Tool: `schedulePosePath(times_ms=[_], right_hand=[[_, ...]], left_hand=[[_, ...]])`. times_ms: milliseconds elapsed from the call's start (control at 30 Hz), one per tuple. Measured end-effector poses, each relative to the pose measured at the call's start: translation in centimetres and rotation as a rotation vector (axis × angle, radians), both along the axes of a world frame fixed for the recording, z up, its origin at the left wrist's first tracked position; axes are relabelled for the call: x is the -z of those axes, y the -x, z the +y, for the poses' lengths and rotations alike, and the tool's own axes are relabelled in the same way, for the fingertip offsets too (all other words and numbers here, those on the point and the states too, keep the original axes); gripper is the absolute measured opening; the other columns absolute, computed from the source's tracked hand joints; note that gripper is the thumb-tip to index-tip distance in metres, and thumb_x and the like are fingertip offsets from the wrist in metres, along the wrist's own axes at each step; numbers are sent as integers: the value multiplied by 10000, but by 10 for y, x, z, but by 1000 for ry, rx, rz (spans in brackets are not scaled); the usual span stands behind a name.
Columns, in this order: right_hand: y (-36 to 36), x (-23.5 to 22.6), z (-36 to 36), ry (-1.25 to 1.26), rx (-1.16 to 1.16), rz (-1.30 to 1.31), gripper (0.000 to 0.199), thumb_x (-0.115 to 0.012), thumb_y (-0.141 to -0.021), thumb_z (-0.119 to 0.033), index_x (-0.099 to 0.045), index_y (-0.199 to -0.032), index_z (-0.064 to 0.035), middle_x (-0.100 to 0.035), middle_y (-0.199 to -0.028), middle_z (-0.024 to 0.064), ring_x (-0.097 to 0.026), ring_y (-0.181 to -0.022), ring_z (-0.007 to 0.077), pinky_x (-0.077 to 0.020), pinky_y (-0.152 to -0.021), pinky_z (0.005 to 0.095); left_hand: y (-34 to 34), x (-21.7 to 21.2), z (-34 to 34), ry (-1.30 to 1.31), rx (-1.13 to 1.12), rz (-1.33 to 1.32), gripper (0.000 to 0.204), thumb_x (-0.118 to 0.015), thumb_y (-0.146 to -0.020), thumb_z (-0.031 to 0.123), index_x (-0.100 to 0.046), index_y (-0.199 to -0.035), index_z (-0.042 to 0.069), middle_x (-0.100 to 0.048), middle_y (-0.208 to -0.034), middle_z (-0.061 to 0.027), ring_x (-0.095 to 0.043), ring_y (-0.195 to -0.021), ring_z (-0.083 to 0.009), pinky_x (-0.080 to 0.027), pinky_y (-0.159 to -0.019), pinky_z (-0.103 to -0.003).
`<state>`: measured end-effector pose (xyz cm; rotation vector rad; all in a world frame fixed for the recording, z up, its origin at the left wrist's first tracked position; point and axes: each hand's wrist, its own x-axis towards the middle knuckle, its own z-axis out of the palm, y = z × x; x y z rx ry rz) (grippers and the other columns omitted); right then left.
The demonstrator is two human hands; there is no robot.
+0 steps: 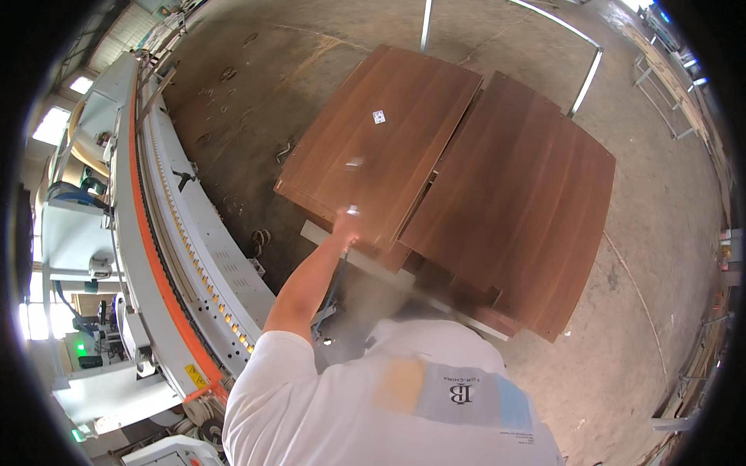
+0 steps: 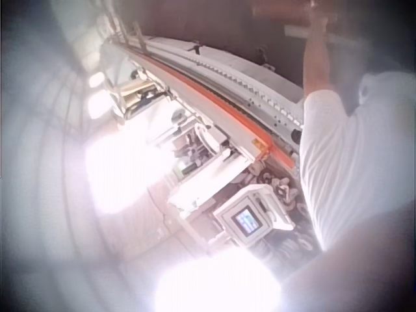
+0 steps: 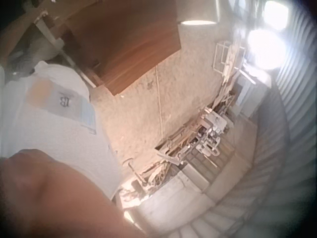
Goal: The person picks up wood panels from a stack and feeds them into an industrial edge-banding machine one by one.
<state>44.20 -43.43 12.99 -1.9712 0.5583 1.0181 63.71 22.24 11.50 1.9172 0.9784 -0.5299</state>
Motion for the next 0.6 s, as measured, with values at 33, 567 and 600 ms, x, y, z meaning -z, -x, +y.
schedulePosePath(times_ms=[33,567,600], right_hand=[[4,-5,5,14,27,2,263,-666,-908,-299,-761,-899,-53,-698,-759,106,-651,-727,209,-487,-662,371],[90,-47,58,122,258,19,260,-673,-910,-291,-768,-886,-50,-700,-758,89,-644,-727,175,-486,-656,358],[94,-49,56,128,260,12,260,-673,-910,-291,-768,-886,-50,-700,-758,87,-644,-727,173,-486,-655,357]], left_hand=[[-14,6,-6,71,217,-6,250,-582,-964,260,-468,-979,38,-548,-628,-98,-550,-475,-219,-417,-403,-367],[-265,-37,-89,-27,601,-281,153,-559,-971,215,-543,-1009,68,-599,-799,-79,-588,-646,-211,-402,-515,-398],[-260,-33,-118,-241,955,-318,166,-559,-968,221,-570,-1026,66,-627,-842,-85,-612,-701,-221,-418,-559,-413]])
